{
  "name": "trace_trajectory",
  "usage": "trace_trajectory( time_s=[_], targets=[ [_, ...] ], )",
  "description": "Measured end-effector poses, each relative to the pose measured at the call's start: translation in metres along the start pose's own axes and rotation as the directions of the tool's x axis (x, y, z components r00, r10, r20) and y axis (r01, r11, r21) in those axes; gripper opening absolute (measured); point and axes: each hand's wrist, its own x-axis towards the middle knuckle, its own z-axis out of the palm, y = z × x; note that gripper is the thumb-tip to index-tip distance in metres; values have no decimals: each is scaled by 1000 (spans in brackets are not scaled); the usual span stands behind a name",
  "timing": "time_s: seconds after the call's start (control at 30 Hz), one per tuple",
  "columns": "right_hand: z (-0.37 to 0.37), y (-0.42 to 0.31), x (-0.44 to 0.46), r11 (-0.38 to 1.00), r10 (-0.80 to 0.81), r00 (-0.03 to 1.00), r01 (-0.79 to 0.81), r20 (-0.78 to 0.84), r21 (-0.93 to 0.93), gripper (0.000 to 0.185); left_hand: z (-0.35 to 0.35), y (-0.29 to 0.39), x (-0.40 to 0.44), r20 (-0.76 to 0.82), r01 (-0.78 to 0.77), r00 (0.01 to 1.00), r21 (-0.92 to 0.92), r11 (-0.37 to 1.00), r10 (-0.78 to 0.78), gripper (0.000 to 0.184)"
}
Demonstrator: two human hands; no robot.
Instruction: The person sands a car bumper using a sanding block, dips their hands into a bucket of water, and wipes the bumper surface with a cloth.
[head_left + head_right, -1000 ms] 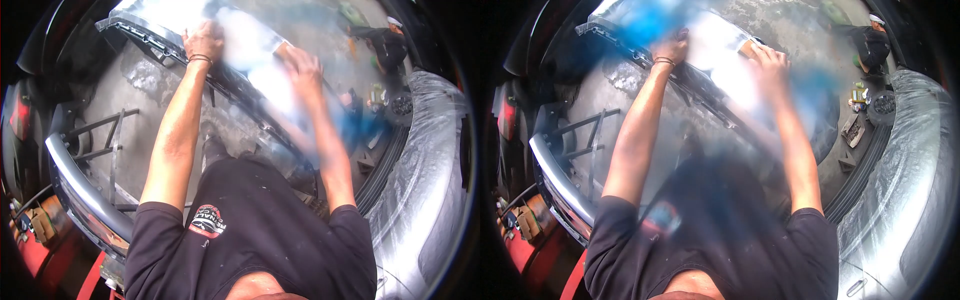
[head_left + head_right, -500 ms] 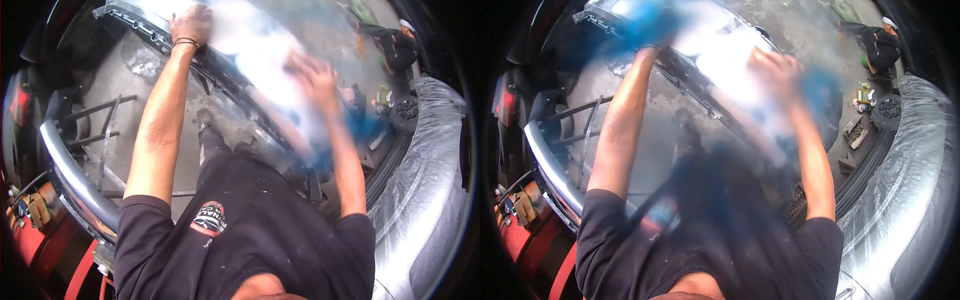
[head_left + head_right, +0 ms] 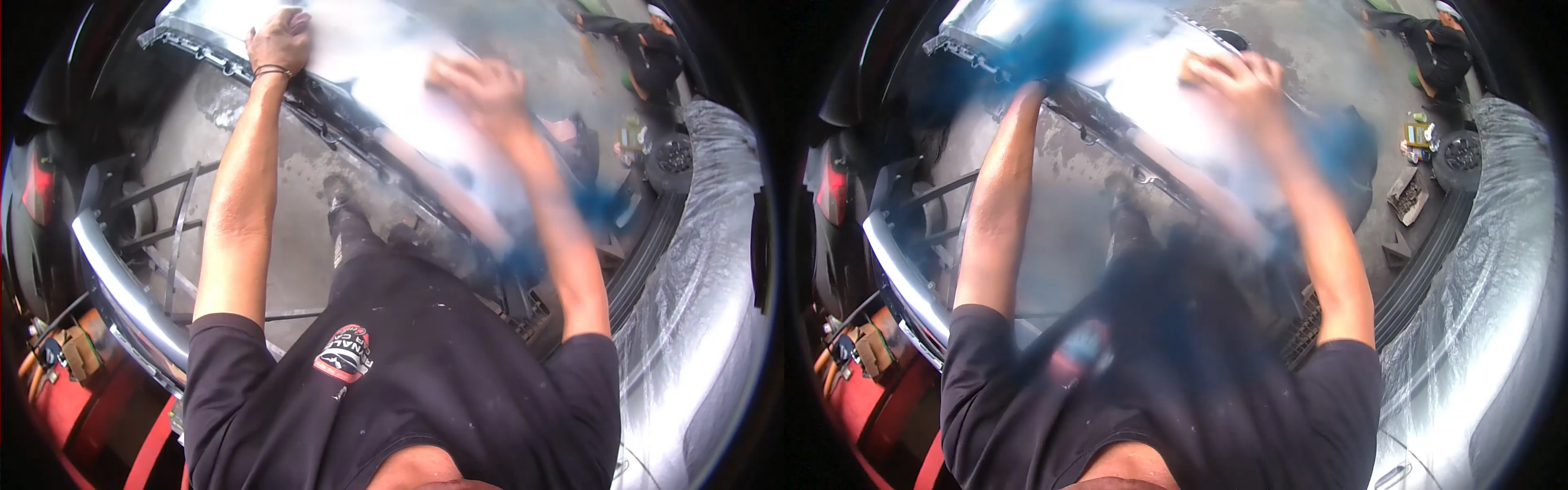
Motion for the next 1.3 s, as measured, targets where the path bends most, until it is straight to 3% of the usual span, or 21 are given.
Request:
trace_trajectory(
  time_s=[0.2, 0.27, 0.37, 0.4, 0.43, 0.5, 0.6, 0.67, 0.77, 0.87, 0.93, 1.03, 1.1, 1.17, 1.3],
  targets=[
    [-118, 32, -185, 984, 153, 986, -159, 71, 86, 41, 24, -20, 1, -8, -18, 1000, 54, 998, 19, 38],
    [-117, 25, -167, 974, 201, 976, -209, 87, 91, 43, 22, -22, 9, 57, -49, 997, 93, 995, 43, 38],
    [-38, 13, -78, 993, 100, 992, -94, -74, 72, 43, 30, -32, 12, 79, -63, 996, 166, 984, 50, 38],
    [-13, 6, -43, 990, 130, 991, -128, -29, 63, 32, 28, -32, 11, 85, -64, 995, 155, 986, 51, 38],
    [1, -12, -15, 987, 157, 986, -159, -53, -22, 36, 26, -32, 11, 92, -65, 994, 144, 988, 52, 39],
    [17, -25, 6, 975, 222, 974, -222, -51, -11, 41, 16, -23, 10, 104, -19, 994, 87, 996, 10, 40],
    [-22, -21, -58, 966, 252, 967, -249, -46, 64, 36, -1, -2, 5, 101, 69, 992, 22, 997, -71, 40],
    [-73, -14, -128, 961, 272, 962, -272, -16, -48, 38, -8, 15, 3, 105, 92, 990, 28, 995, -95, 40],
    [-112, 6, -222, 871, 489, 872, -488, -23, 52, 40, -11, 11, 2, 98, 72, 993, -23, 997, -69, 40],
    [-102, 19, -211, 864, 501, 865, -495, -40, 94, 39, -6, 9, 6, 59, 49, 997, -32, 998, -47, 39],
    [-87, 20, -160, 941, 326, 942, -332, -81, -70, 35, -5, 7, 2, 92, 80, 993, -7, 997, -79, 39],
    [-93, 16, -139, 938, 326, 944, -329, -45, -111, 36, -10, 10, 1, 97, 38, 994, 24, 999, -40, 40],
    [-99, 28, -179, 944, 298, 952, -304, -63, -132, 36, -14, 14, 2, 149, 103, 983, 14, 995, -104, 42],
    [-117, 27, -211, 916, 401, 915, -401, -39, 18, 35, -12, 13, 2, 133, 81, 987, 41, 996, -86, 43],
    [-100, 33, -171, 919, 394, 919, -395, 29, 3, 44, -9, 13, 7, 117, 84, 989, 18, 996, -86, 44]
  ],
)
